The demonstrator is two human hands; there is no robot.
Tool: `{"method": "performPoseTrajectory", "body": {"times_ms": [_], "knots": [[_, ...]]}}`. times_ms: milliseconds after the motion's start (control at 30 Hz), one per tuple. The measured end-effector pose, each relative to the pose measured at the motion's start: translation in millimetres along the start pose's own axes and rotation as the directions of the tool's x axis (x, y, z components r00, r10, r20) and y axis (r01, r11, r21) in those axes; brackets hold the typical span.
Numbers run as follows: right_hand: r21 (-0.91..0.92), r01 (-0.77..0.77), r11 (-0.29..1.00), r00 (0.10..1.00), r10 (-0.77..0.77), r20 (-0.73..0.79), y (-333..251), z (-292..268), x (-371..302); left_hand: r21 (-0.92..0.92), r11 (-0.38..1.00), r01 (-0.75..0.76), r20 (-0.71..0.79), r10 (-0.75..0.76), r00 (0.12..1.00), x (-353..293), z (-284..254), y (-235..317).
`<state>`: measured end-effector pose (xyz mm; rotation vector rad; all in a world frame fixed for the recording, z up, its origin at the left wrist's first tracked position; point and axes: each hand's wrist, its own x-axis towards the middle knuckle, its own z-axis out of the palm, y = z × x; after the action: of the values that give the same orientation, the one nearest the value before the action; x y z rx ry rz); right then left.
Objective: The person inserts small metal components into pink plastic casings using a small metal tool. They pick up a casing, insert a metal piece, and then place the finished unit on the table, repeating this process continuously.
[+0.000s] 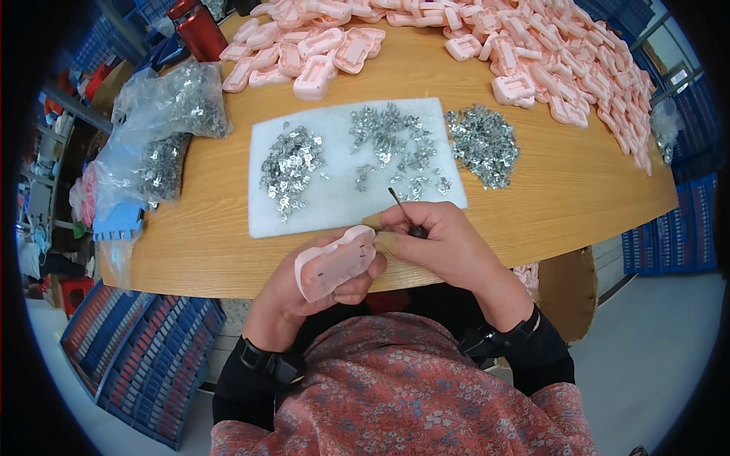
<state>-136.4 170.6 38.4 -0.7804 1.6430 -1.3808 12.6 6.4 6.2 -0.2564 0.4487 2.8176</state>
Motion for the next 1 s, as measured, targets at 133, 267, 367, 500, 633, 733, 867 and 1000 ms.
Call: {"method": "performPoseTrajectory", "body": {"times_ms": [133,267,367,500,633,733,867,1000], "knots": [[-0.13,0.143,0.981,0.989,-0.146,-0.011,1.5,-12.6,-13.4,0.037,0.993,0.108,-0.004,-0.108,0.994,11.5,18.6,3.2],[0.056,0.067,0.996,0.996,-0.07,0.049,-4.6,-31.6,-44.1,0.195,0.963,0.188,0.088,-0.208,0.974,33.3,47.6,-9.0],[0.196,-0.013,0.981,1.0,0.018,-0.025,-1.5,-59.0,-84.9,0.551,0.797,0.247,-0.046,-0.266,0.963,56.8,78.1,-26.2],[0.272,0.024,0.962,0.943,0.069,-0.325,32.8,-117.2,-160.3,0.927,0.342,0.152,-0.115,-0.125,0.985,79.8,108.8,1.1],[0.281,0.011,0.96,0.783,0.166,-0.599,92.4,-181.8,-246.9,0.969,-0.233,0.08,0.03,0.434,0.9,123.3,80.8,84.4],[0.166,-0.24,0.956,0.631,0.284,-0.722,161.7,-224.3,-301.3,0.846,-0.452,0.281,0.153,0.712,0.685,147.4,44.9,155.2],[0.146,-0.299,0.943,0.367,0.255,-0.895,240.6,-247.6,-339.3,0.626,-0.59,0.51,0.355,0.798,0.488,187.1,26.2,193.6],[0.067,-0.212,0.975,0.371,0.144,-0.917,214.4,-225.6,-311.3,0.484,-0.643,0.593,0.324,0.762,0.561,210.0,30.1,193.4]]}}
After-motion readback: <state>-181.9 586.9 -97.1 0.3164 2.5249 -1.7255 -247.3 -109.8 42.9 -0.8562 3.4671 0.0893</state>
